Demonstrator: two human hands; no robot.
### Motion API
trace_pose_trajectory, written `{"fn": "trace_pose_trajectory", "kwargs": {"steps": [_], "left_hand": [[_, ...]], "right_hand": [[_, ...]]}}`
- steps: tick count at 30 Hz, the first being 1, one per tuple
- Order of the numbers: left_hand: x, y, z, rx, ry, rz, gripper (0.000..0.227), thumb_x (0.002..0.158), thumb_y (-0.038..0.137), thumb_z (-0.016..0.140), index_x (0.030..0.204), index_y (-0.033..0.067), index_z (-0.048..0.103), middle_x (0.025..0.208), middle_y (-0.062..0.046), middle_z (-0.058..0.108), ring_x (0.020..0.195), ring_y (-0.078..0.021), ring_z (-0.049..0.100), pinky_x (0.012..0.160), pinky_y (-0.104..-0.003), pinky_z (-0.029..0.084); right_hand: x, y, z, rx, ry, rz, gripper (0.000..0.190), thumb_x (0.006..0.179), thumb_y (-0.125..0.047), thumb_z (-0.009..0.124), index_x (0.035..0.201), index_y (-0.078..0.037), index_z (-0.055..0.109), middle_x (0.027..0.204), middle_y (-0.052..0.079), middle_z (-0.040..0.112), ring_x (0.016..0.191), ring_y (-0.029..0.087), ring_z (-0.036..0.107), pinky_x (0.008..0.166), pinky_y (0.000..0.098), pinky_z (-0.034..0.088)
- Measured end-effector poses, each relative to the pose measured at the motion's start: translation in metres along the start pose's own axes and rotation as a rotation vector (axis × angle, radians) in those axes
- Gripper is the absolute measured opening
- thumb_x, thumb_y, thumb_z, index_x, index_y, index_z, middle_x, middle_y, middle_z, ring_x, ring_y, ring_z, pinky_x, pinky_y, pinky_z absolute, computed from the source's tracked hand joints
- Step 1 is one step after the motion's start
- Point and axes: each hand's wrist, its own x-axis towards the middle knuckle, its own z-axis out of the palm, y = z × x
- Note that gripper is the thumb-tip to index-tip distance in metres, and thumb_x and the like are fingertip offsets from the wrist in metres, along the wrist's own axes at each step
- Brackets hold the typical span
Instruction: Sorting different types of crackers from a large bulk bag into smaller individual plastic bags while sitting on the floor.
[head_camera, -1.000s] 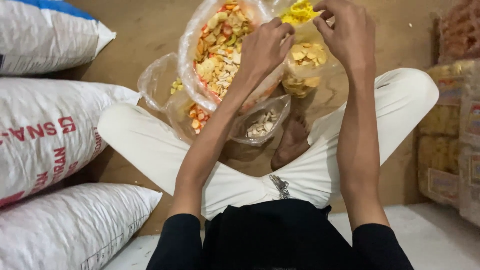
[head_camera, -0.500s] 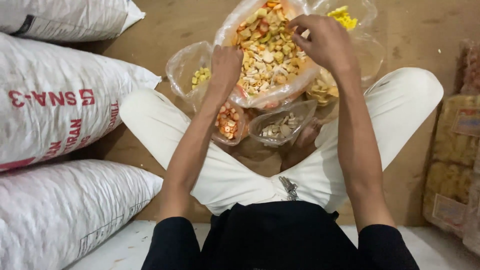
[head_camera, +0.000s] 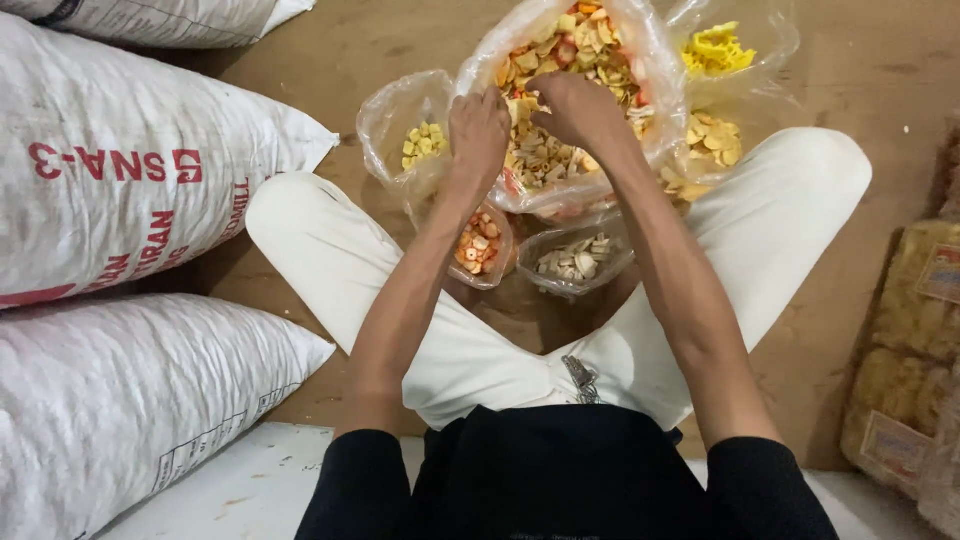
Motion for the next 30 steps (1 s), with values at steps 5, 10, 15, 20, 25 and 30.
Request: {"fn": "trace_pose_trajectory", "kwargs": {"steps": [5, 10, 15, 20, 25, 30], "left_hand": [[0.006, 0.001, 0.003, -0.161, 0.002, -0.103, 0.033, 0.102, 0.009, 0.046, 0.132, 0.0026, 0.058, 0.139, -0.008, 0.057, 0.108, -0.0211, 0.062, 0.1, -0.041, 0.048], [-0.005, 0.004, -0.019, -0.398, 0.045, -0.116, 0.035, 0.106, 0.014, 0.036, 0.128, -0.0036, 0.057, 0.135, -0.017, 0.061, 0.117, -0.0299, 0.062, 0.11, -0.051, 0.041], [-0.01, 0.006, -0.036, -0.371, 0.146, 0.021, 0.024, 0.103, 0.003, 0.048, 0.121, -0.0019, 0.063, 0.133, -0.025, 0.061, 0.112, -0.0363, 0.067, 0.106, -0.057, 0.047], [-0.002, 0.004, -0.047, -0.27, 0.182, 0.06, 0.008, 0.093, 0.005, 0.075, 0.096, -0.0019, 0.075, 0.089, -0.019, 0.072, 0.069, -0.0283, 0.07, 0.08, -0.049, 0.062], [-0.002, -0.004, -0.063, -0.684, 0.156, 0.044, 0.008, 0.09, 0.004, 0.075, 0.096, 0.0001, 0.071, 0.097, -0.018, 0.074, 0.07, -0.0254, 0.074, 0.065, -0.035, 0.067], [-0.006, 0.0, -0.102, -0.777, 0.121, 0.079, 0.024, 0.091, 0.029, 0.075, 0.099, 0.006, 0.072, 0.1, -0.013, 0.076, 0.088, -0.0259, 0.073, 0.079, -0.039, 0.06]], "right_hand": [[0.023, 0.023, 0.051, -0.064, 0.132, -0.043, 0.018, 0.094, 0.011, 0.066, 0.11, 0.004, 0.067, 0.094, 0.023, 0.067, 0.071, 0.032, 0.07, 0.059, 0.0425, 0.068], [0.026, 0.012, 0.047, 0.101, 0.016, 0.072, 0.008, 0.098, 0.003, 0.065, 0.105, -0.001, 0.066, 0.089, 0.015, 0.069, 0.071, 0.028, 0.07, 0.058, 0.0379, 0.065], [0.027, 0.015, 0.043, 0.154, -0.024, 0.148, 0.011, 0.095, 0.002, 0.061, 0.097, -0.009, 0.063, 0.083, 0.007, 0.066, 0.069, 0.019, 0.062, 0.057, 0.0302, 0.055], [0.022, 0.013, 0.024, 0.288, -0.051, 0.196, 0.012, 0.097, -0.015, 0.073, 0.105, -0.007, 0.067, 0.104, 0.012, 0.074, 0.089, 0.024, 0.072, 0.078, 0.0384, 0.061], [0.003, 0.017, 0.003, 0.281, 0.109, 0.055, 0.011, 0.097, -0.015, 0.073, 0.106, -0.009, 0.069, 0.109, 0.011, 0.075, 0.096, 0.026, 0.072, 0.083, 0.0422, 0.059], [-0.024, 0.014, -0.025, 0.371, 0.151, 0.122, 0.006, 0.1, -0.01, 0.07, 0.105, -0.007, 0.07, 0.105, 0.013, 0.075, 0.09, 0.024, 0.073, 0.078, 0.0358, 0.062]]}}
